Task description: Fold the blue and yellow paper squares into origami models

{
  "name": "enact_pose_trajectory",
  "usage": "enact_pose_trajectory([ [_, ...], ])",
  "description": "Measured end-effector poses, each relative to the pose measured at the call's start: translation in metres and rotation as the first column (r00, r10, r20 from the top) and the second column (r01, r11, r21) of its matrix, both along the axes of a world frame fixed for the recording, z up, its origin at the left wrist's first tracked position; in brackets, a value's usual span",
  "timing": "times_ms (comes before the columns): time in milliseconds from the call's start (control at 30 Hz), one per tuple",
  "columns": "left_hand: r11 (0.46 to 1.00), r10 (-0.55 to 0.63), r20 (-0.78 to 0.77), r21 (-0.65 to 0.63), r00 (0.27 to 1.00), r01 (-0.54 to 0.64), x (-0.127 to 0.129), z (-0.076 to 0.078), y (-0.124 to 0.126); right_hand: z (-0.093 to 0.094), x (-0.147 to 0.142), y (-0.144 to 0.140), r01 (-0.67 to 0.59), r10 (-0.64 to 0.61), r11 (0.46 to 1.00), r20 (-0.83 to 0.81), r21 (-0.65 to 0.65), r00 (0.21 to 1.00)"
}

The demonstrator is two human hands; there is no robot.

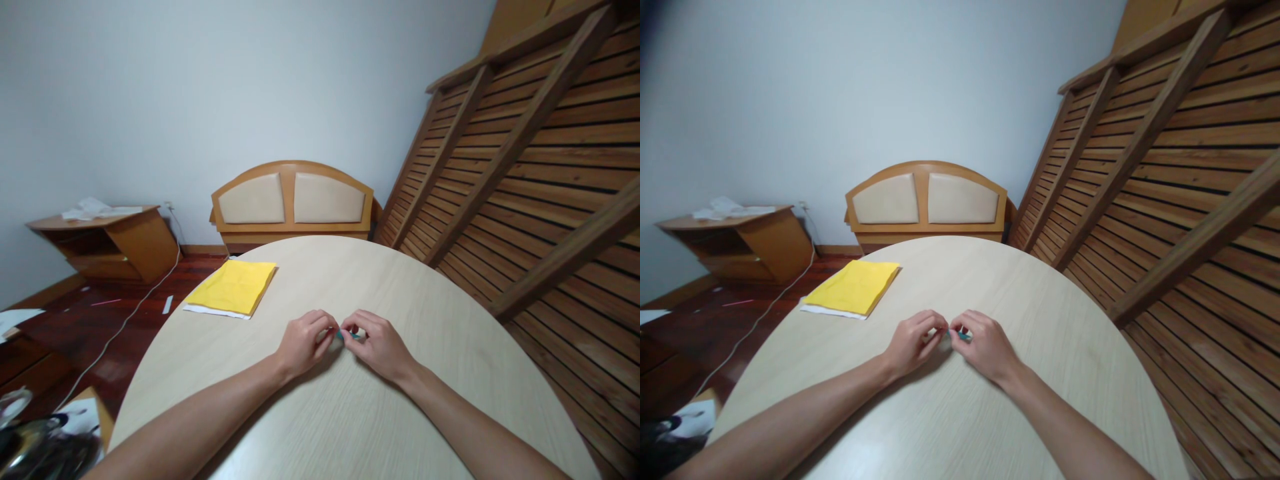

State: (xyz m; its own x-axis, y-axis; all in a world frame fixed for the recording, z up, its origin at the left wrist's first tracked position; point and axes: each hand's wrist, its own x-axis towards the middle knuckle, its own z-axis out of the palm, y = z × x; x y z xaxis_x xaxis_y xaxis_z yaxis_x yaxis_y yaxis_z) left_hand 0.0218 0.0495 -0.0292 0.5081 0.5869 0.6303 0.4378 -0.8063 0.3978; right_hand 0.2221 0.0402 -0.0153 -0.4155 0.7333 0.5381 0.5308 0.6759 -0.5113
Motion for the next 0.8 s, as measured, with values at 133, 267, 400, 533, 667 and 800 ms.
enact_pose_trajectory([
  [133, 1.0, -0.002, -0.012, -0.001, 1.0, 0.002, -0.0006, -0.0003, -0.0001, 0.0006, -0.0005, -0.0007, 0.001, -0.001, 1.0, 0.002, 0.005, 1.0],
  [267, 1.0, 0.003, 0.002, 0.004, 1.0, -0.003, -0.0008, -0.0004, -0.0003, 0.0014, -0.0011, -0.001, -0.015, 0.015, 1.0, -0.024, -0.013, 1.0],
  [400, 1.0, 0.023, 0.013, 0.02, 1.0, -0.023, -0.0003, -0.0014, 0.0004, 0.0009, -0.0008, -0.0008, -0.017, 0.015, 0.999, -0.052, -0.047, 0.999],
  [533, 0.999, 0.037, 0.014, 0.022, 0.999, -0.038, 0.0001, -0.0021, 0.0017, 0.0002, 0.0001, -0.0003, -0.012, 0.009, 0.998, -0.05, -0.058, 0.999],
  [667, 0.998, 0.049, 0.011, 0.037, 0.999, -0.049, 0.0001, -0.0015, 0.0019, -0.0001, 0.0012, 0.0006, -0.018, 0.013, 0.997, -0.059, -0.08, 0.998],
  [800, 0.996, 0.077, 0.015, 0.035, 0.997, -0.078, 0.0007, -0.0011, 0.0012, 0.0004, 0.0018, 0.0008, -0.019, 0.014, 0.996, -0.065, -0.086, 0.998],
])
